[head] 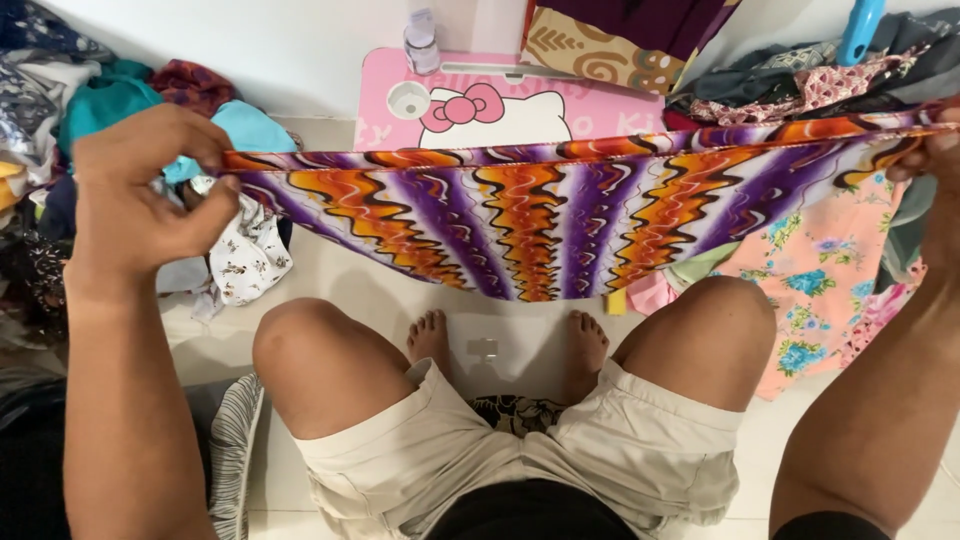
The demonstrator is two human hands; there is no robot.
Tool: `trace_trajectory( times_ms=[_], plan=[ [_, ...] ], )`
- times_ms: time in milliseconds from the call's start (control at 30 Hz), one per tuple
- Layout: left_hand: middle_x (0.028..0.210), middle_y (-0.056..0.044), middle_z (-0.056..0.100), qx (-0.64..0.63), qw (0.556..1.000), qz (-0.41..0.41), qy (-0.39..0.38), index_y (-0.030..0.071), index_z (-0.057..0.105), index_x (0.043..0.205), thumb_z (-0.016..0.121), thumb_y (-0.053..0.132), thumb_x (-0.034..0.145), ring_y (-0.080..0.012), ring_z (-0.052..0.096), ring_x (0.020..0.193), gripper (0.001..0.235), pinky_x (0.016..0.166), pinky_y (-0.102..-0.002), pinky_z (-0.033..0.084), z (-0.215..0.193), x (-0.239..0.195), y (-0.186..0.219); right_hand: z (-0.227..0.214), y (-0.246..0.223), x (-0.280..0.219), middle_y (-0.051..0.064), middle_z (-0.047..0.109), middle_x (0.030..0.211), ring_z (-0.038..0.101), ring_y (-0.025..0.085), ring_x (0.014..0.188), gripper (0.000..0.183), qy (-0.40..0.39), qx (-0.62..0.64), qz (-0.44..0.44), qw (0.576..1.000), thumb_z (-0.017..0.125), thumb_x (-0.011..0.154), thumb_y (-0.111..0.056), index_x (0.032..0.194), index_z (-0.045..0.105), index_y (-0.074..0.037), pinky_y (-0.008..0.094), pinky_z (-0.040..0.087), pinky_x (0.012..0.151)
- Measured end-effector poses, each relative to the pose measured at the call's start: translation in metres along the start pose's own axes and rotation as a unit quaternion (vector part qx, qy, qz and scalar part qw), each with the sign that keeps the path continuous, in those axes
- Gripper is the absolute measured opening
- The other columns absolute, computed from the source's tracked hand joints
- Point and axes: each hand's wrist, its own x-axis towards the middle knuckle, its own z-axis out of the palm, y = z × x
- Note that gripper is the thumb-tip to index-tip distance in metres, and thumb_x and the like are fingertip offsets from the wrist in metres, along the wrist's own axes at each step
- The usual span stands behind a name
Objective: The person sits on the floor and folds a patterned cloth by hand. They smooth and align the edges, then fold the cloth in half and place it on a pink Hello Kitty tray.
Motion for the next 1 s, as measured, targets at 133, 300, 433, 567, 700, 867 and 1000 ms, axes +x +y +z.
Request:
trace_trajectory(
  times_ms=[133,300,433,567,700,867,1000],
  plan=[
    [0.107,-0.035,0.061,-0.074,0.994,-0.018,0.074,-0.016,0.057,0.098,0.069,-0.017,0.104,-0.0411,0.063,0.102,0.014,0.086,-0.045,0.05,-0.004,-0.014,-0.011,0.008,-0.033,0.004,0.011,0.054,0.12,0.053,0.017,0.096,0.046,0.011,-0.016,0.015,1.0,0.049,0.134,-0.036,0.163,0.047,0.0,0.029,0.047,0.089],
    [0.12,-0.033,0.058,-0.054,0.998,-0.029,0.034,-0.014,0.052,0.114,0.067,-0.016,0.116,-0.0416,0.06,0.117,0.015,0.104,-0.047,0.052,-0.025,-0.011,0.001,0.006,-0.038,0.0,0.037,0.049,0.135,0.055,0.043,0.101,0.036,-0.017,-0.048,-0.071,0.996,0.038,0.139,-0.003,0.167,0.038,0.02,0.051,0.049,0.096],
    [0.127,-0.036,0.058,0.027,0.999,-0.022,-0.007,-0.018,0.053,0.123,0.073,-0.012,0.121,-0.0465,0.062,0.124,0.02,0.104,-0.05,0.051,-0.035,-0.008,-0.001,-0.002,-0.009,-0.001,0.026,0.053,0.129,0.056,0.032,0.105,0.036,-0.014,-0.037,-0.062,0.997,0.04,0.145,-0.018,0.163,0.043,0.013,0.04,0.05,0.096],
    [0.131,-0.035,0.056,0.033,0.999,-0.012,0.0,-0.018,0.052,0.127,0.071,-0.02,0.127,-0.0453,0.06,0.127,0.019,0.113,-0.05,0.05,-0.034,-0.017,-0.03,0.004,-0.04,-0.006,0.018,0.051,0.118,0.055,0.025,0.1,0.029,-0.011,-0.016,-0.035,0.999,0.039,0.145,-0.019,0.156,0.044,0.007,0.036,0.048,0.093],
    [0.137,-0.035,0.056,0.063,0.997,-0.038,0.037,-0.019,0.055,0.137,0.069,-0.017,0.133,-0.0428,0.057,0.125,0.015,0.11,-0.049,0.047,-0.022,-0.02,-0.02,0.017,-0.08,-0.006,0.016,0.049,0.11,0.05,0.02,0.084,0.025,0.076,-0.014,-0.013,0.997,0.043,0.139,-0.012,0.152,0.049,0.007,0.033,0.05,0.08],
    [0.143,-0.036,0.054,0.052,0.997,-0.052,0.036,-0.018,0.055,0.142,0.066,-0.018,0.134,-0.0464,0.055,0.128,0.014,0.114,-0.055,0.048,-0.025,-0.026,0.008,-0.007,-0.016,-0.022,-0.011,0.06,0.1,0.06,-0.001,0.083,0.029,0.039,0.139,0.075,0.987,0.048,0.133,-0.038,0.158,0.052,-0.023,0.012,0.056,0.084],
    [0.146,-0.036,0.052,0.068,0.991,-0.115,0.007,-0.016,0.05,0.153,0.054,-0.006,0.123,-0.0464,0.05,0.134,0.032,0.12,-0.053,0.039,-0.012,-0.091,-0.072,-0.08,0.239,-0.132,0.002,0.05,0.145,0.05,0.012,0.132,0.051,-0.053,0.262,-0.019,0.963,0.052,0.109,-0.034,0.157,0.046,-0.018,0.027,0.043,0.118]
  ],
)
